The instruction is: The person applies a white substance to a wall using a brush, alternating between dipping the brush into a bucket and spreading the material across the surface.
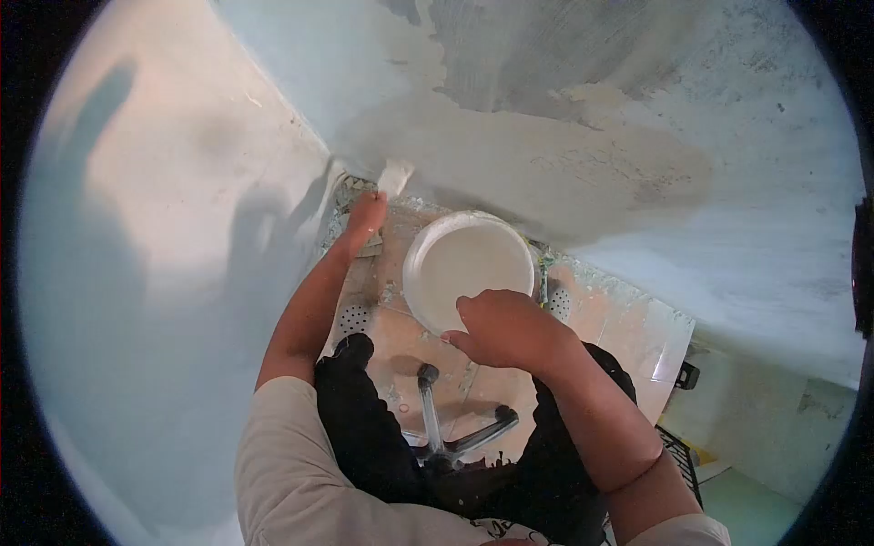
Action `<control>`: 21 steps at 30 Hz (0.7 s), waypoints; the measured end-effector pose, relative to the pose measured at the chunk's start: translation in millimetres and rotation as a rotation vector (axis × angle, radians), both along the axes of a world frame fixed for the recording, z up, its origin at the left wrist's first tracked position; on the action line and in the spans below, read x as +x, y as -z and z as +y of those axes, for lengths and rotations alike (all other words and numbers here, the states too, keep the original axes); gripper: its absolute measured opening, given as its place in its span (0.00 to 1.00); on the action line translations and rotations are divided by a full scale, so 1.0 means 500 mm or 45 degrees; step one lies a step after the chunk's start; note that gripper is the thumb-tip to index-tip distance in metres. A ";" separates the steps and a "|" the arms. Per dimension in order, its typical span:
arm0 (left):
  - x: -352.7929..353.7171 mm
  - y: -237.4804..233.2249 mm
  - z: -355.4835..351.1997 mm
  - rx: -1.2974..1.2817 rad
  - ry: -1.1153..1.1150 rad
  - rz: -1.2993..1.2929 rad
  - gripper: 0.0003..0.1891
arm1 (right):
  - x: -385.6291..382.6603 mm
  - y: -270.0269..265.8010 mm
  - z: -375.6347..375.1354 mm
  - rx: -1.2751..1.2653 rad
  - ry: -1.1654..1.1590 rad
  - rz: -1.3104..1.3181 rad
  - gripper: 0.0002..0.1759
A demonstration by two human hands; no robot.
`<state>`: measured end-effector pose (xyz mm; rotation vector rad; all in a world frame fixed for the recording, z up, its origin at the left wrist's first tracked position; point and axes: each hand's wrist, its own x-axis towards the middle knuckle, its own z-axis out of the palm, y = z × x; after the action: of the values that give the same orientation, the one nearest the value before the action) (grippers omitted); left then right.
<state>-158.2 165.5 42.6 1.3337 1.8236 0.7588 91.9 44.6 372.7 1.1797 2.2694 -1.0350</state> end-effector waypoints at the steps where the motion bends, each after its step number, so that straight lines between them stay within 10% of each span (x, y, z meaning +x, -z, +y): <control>1: -0.005 0.019 -0.014 -0.176 0.034 0.101 0.23 | -0.003 -0.006 -0.001 0.004 0.002 -0.017 0.19; 9: 0.018 -0.260 -0.025 -0.071 0.073 0.352 0.24 | -0.006 0.005 -0.006 -0.003 0.020 0.050 0.19; 14: 0.022 -0.447 -0.065 0.030 -0.199 -0.431 0.24 | 0.001 -0.001 -0.010 0.025 -0.002 0.070 0.19; 17: 0.035 -0.467 -0.077 0.038 -0.227 -0.744 0.21 | 0.013 0.001 -0.015 0.052 -0.002 0.090 0.19; 21: 0.078 -0.264 -0.064 0.264 -0.252 -1.128 0.18 | 0.030 -0.009 -0.016 0.060 0.003 0.086 0.19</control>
<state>-119.1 133.7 174.5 0.7264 1.1747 1.4007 107.0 36.5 377.3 1.1832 2.3570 -1.0424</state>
